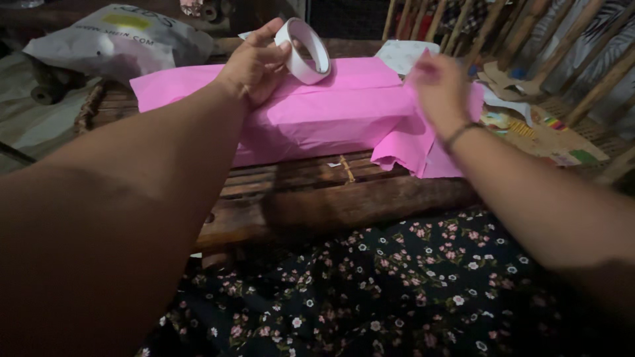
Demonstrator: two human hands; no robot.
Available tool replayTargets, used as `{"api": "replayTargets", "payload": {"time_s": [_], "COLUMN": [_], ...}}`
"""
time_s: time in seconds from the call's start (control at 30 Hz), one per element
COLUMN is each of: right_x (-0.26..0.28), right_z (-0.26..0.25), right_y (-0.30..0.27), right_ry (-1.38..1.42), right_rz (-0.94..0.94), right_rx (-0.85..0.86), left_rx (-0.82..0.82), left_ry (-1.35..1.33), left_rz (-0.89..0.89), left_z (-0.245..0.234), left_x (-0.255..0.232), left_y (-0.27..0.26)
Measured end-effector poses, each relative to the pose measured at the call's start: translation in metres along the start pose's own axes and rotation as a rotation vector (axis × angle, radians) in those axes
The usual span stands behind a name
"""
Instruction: The person wraps a rectangular item in pink paper on a bamboo table. They fold the paper edges, smooth the creases, and secure the folds with white adhesive tape using scissors to cut the tape. The wrapped item remains on the table at the end.
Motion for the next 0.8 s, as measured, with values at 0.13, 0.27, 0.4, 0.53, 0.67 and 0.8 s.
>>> {"api": "replayTargets", "payload": {"time_s": [0.13, 0.27, 0.4, 0.53, 0.67, 0.8], "right_x": [-0.082, -0.110, -0.100, -0.082, -0.064, -0.042], "right_z": [-0.089, -0.120, -0.112, -0.104, -0.111, -0.127], "right_y": [-0.031, -0.055, -0.058, -0.056, -0.045, -0.026], "right_ry": [-0.757, -0.958, -1.010, -0.990, -0.947, -0.863], "right_rz": [0.572, 0.610, 0.625, 0.745, 0.669, 0.577], "right_rx": [0.254, 0.632, 0.778, 0.647, 0.690, 0.377], "left_rx": [-0.068, -0.161, -0.174, -0.235, -0.264, -0.272], "left_ry": [0.053, 0.084, 0.127, 0.070, 0.029, 0.010], "left_rz": [0.030, 0.060, 0.068, 0.064, 0.021, 0.024], "left_z": [-0.003, -0.004, -0.001, -0.002, 0.001, 0.010], "left_x": [0.001, 0.004, 0.004, 0.009, 0.010, 0.009], "left_y": [0.002, 0.002, 0.002, 0.000, -0.003, -0.009]}}
Point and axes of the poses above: each hand's wrist, its own y-axis towards the middle knuckle, its own z-axis out of the palm, x = y × z, the point moved 1 cm from there along y, towards the middle knuckle, and after that the axes turned 10 degrees about -z, right-handed, at the moved point
